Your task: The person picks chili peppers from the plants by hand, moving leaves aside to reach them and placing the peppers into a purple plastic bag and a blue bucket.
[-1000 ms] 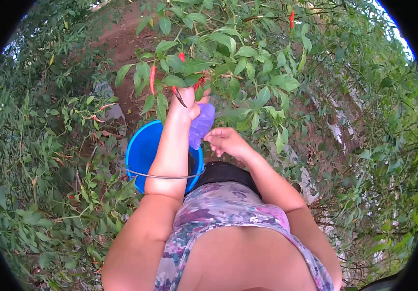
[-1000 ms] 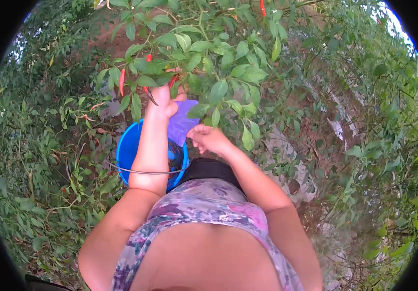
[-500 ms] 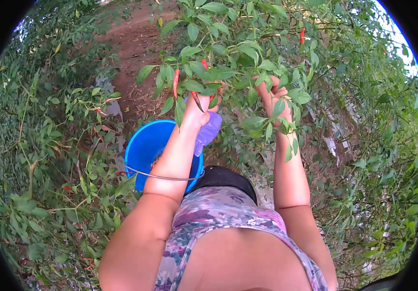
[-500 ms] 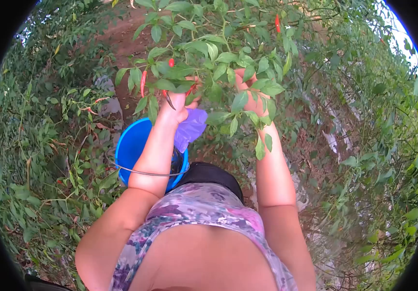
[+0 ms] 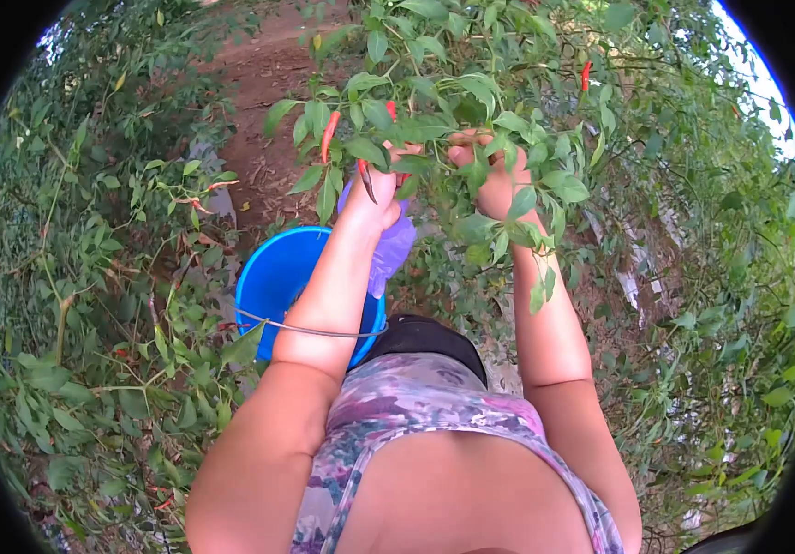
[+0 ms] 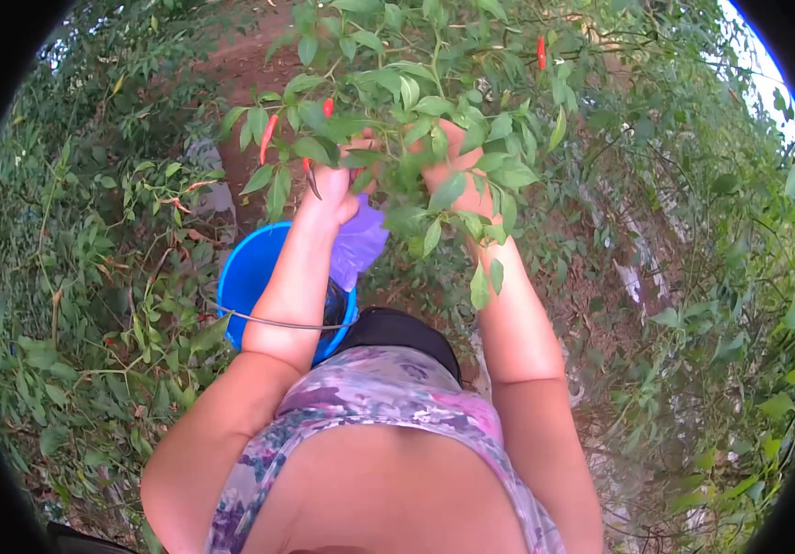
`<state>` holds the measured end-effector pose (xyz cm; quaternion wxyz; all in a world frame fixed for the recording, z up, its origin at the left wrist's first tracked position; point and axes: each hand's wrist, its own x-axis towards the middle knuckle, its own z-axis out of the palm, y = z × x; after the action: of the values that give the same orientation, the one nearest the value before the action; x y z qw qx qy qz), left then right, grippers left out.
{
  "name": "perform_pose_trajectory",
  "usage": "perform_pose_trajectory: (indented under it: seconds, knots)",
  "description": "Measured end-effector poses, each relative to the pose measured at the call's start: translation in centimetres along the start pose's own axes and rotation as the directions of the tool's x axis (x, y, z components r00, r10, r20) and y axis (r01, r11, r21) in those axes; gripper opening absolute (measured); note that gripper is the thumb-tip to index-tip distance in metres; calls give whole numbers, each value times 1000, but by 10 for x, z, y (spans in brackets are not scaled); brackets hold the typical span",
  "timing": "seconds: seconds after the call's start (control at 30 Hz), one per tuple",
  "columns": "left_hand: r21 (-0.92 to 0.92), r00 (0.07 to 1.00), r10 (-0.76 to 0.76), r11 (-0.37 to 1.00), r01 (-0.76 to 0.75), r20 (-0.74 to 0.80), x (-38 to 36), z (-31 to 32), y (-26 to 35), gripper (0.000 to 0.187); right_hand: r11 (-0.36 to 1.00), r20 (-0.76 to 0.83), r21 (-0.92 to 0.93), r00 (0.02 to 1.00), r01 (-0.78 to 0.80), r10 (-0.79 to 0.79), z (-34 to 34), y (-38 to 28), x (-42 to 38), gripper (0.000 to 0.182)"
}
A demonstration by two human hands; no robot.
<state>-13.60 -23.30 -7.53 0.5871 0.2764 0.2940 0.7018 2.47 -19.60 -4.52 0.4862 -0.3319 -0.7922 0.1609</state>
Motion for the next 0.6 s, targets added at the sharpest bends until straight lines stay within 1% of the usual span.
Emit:
perform_pose_trajectory:
  seconds: [0.03, 0.07, 0.1, 0.13, 0.17, 0.2, 0.23, 0.27, 0.3, 0.33, 0.4, 0.47, 0.5, 0.53, 0.57, 0.6]
  knots:
    - [76, 999, -1, 997, -2, 36, 5, -4, -2, 22, 996, -5, -79, 999, 43, -44, 0, -3, -1, 22]
    - [151, 997, -4, 988, -7, 73, 10, -8, -4, 24, 996, -9, -80, 999, 43, -44, -1, -7, -1, 22]
    - [152, 997, -5, 988, -6, 77, 8, -7, -4, 24, 999, 12, 0, 999, -44, 44, -5, -22, 0, 20]
    - [-6, 990, -10, 1000, 11, 142, 6, -6, -4, 22, 988, 40, 78, 991, -133, 130, -8, -30, 1, 18]
    - [-163, 978, -5, 986, 40, 206, 6, -5, -4, 21, 988, 35, 75, 991, -134, 132, -7, -24, 0, 18]
    - [-163, 977, -8, 986, 43, 211, 8, -7, -5, 21, 992, 63, 78, 993, -100, 95, -6, -20, 1, 17]
    - [-262, 970, -41, 959, 105, 240, 11, -9, -7, 21, 995, 92, 81, 994, -66, 59, -5, -17, 2, 17]
    - [-310, 964, -57, 940, 139, 258, 14, -10, -10, 22, 995, 87, 76, 994, -69, 62, -7, -15, 0, 17]
    - [-356, 959, -74, 918, 173, 275, 17, -11, -13, 22, 988, 127, 64, 983, -138, 129, -10, -26, 0, 18]
    - [-327, 971, -71, 934, 145, 228, 18, -10, -15, 23, 977, 166, 50, 967, -206, 195, -12, -32, 0, 19]
    - [-296, 981, -66, 948, 118, 181, 25, -15, -21, 24, 971, 138, 53, 965, -234, 225, -5, -21, -1, 20]
    - [-240, 963, -68, 962, 132, 259, 36, -24, -27, 34, 963, 109, 57, 960, -264, 257, -7, -12, -2, 22]
    - [-221, 956, -70, 966, 137, 285, 37, -24, -26, 38, 933, 210, 208, 945, -294, 251, -14, -22, 1, 22]
    - [-225, 947, -76, 963, 152, 312, 38, -24, -26, 39, 876, 307, 351, 924, -331, 226, -18, -27, 2, 22]
    - [-228, 938, -82, 959, 166, 337, 37, -24, -26, 40, 874, 307, 352, 924, -334, 229, -18, -22, 2, 22]
    - [-227, 937, -86, 959, 169, 338, 33, -22, -23, 40, 839, 361, 445, 920, -313, 152, -16, -12, 3, 22]
